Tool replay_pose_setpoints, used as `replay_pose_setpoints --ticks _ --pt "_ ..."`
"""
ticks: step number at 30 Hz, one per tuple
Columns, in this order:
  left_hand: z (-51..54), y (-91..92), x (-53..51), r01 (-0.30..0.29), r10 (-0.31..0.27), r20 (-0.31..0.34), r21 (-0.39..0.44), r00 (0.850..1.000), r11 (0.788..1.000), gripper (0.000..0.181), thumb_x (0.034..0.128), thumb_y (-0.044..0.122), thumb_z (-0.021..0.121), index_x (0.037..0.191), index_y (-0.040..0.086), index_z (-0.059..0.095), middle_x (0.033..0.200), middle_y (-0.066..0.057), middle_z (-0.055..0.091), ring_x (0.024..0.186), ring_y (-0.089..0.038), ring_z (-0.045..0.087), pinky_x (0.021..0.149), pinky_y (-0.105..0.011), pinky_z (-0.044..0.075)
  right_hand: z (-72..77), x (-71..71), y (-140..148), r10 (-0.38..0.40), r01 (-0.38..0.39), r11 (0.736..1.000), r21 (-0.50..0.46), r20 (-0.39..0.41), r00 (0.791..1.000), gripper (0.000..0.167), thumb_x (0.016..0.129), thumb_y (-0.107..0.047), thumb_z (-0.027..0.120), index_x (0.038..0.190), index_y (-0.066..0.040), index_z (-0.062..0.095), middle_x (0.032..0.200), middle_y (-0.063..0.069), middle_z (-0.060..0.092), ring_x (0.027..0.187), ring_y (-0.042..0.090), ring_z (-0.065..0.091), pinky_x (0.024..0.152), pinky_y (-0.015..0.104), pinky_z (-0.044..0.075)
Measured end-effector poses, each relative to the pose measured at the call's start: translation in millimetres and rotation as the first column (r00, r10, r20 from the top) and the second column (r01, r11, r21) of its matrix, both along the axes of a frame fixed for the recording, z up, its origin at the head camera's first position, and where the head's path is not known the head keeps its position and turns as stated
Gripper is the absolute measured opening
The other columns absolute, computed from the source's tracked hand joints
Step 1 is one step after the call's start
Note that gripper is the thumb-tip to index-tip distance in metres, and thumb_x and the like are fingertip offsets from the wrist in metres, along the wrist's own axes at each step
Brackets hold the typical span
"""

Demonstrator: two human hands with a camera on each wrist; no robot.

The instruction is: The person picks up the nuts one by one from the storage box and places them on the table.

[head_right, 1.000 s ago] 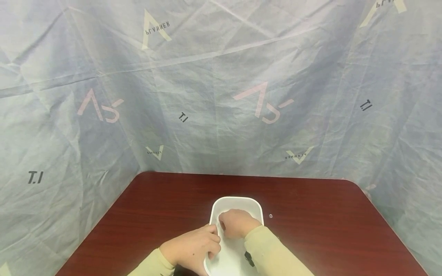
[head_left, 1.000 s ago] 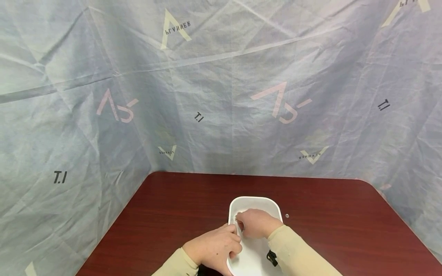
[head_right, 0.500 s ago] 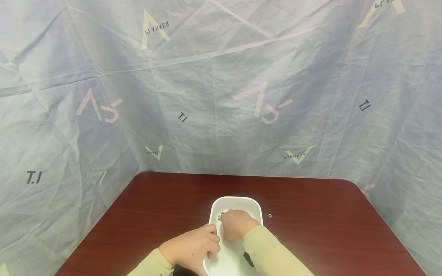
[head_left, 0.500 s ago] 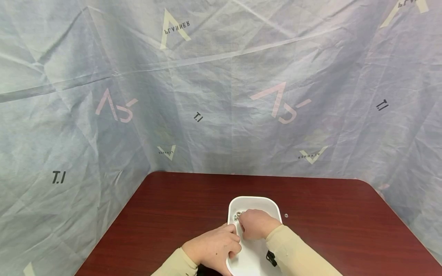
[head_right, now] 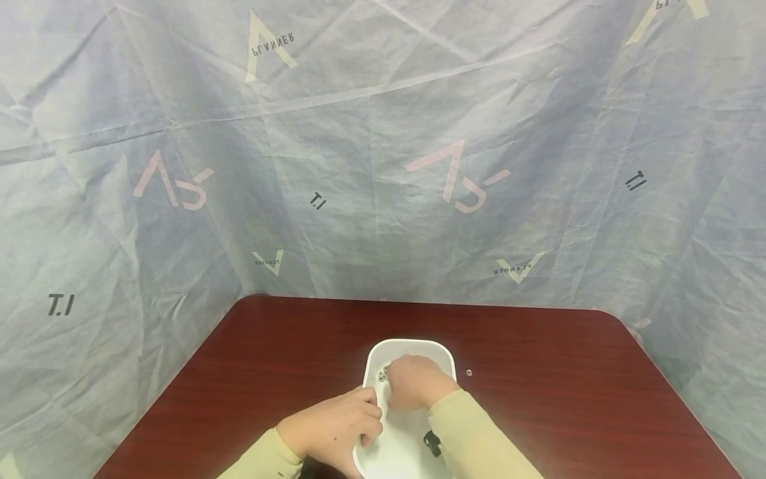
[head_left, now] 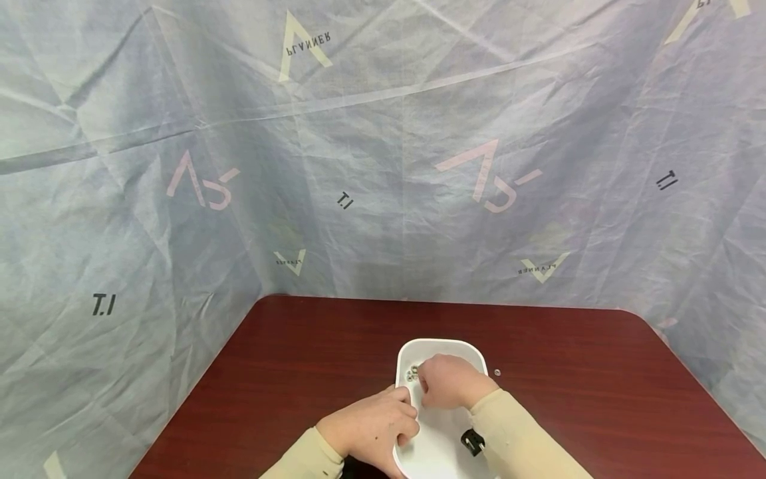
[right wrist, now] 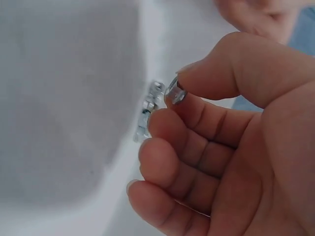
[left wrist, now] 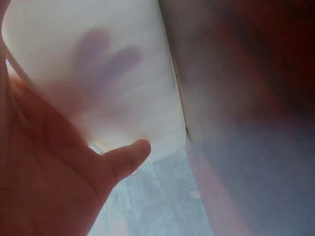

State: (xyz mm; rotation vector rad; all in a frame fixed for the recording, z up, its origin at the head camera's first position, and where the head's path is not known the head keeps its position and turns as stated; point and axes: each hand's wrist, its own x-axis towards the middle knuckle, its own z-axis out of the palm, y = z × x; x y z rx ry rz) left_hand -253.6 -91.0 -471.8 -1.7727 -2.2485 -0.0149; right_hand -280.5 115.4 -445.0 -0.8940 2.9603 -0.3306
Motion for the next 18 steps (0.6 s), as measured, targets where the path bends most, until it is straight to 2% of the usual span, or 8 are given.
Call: replay_pose_setpoints --ticks 5,10,14,18 --pt "-0.5 0.0 0.1 -0.001 0.001 -0.007 0.003 1.0 1.0 0.053 0.0562 0.066 0.084 0.064 0.029 0.047 0.07 0.021 0.032 0.08 -0.003 0.038 0.076 -0.016 0.031 6.0 -0.8 5 -0.011 0.011 1.0 -0.028 0.018 1.0 0.016 0.068 -0.012 0.067 0.065 -0.02 0.053 0.058 -0.01 0.047 0.054 0.009 0.043 0.05 0.028 0.037" --pt "-1.0 0.0 0.4 -0.011 0.011 0.009 0.003 1.0 1.0 0.055 0.0562 0.066 0.084 0.064 0.029 0.045 0.07 0.021 0.03 0.08 -0.002 0.036 0.077 -0.016 0.031 13.0 -0.6 13 -0.001 0.001 0.999 -0.035 -0.01 1.0 0.017 0.068 -0.01 0.066 0.066 -0.021 0.052 0.059 -0.011 0.046 0.053 0.008 0.041 0.051 0.028 0.036" --pt "-0.9 0.2 0.4 -0.011 0.011 0.021 0.011 1.0 1.0 0.055 0.0563 0.066 0.084 0.064 0.028 0.045 0.07 0.022 0.029 0.08 -0.002 0.036 0.077 -0.016 0.031 23.7 1.0 21 -0.016 0.015 0.999 -0.051 -0.029 0.999 0.019 0.07 -0.008 0.063 0.066 -0.022 0.052 0.058 -0.012 0.045 0.054 0.006 0.038 0.052 0.027 0.034" --pt "-0.8 0.2 0.5 -0.015 0.015 0.024 0.014 1.0 1.0 0.055 0.0562 0.067 0.084 0.063 0.028 0.045 0.07 0.022 0.028 0.081 -0.002 0.036 0.077 -0.016 0.031 36.5 5.2 32 -0.062 0.061 0.993 -0.098 -0.008 0.998 0.018 0.072 -0.007 0.062 0.069 -0.022 0.053 0.06 -0.012 0.047 0.054 0.005 0.037 0.052 0.027 0.033"
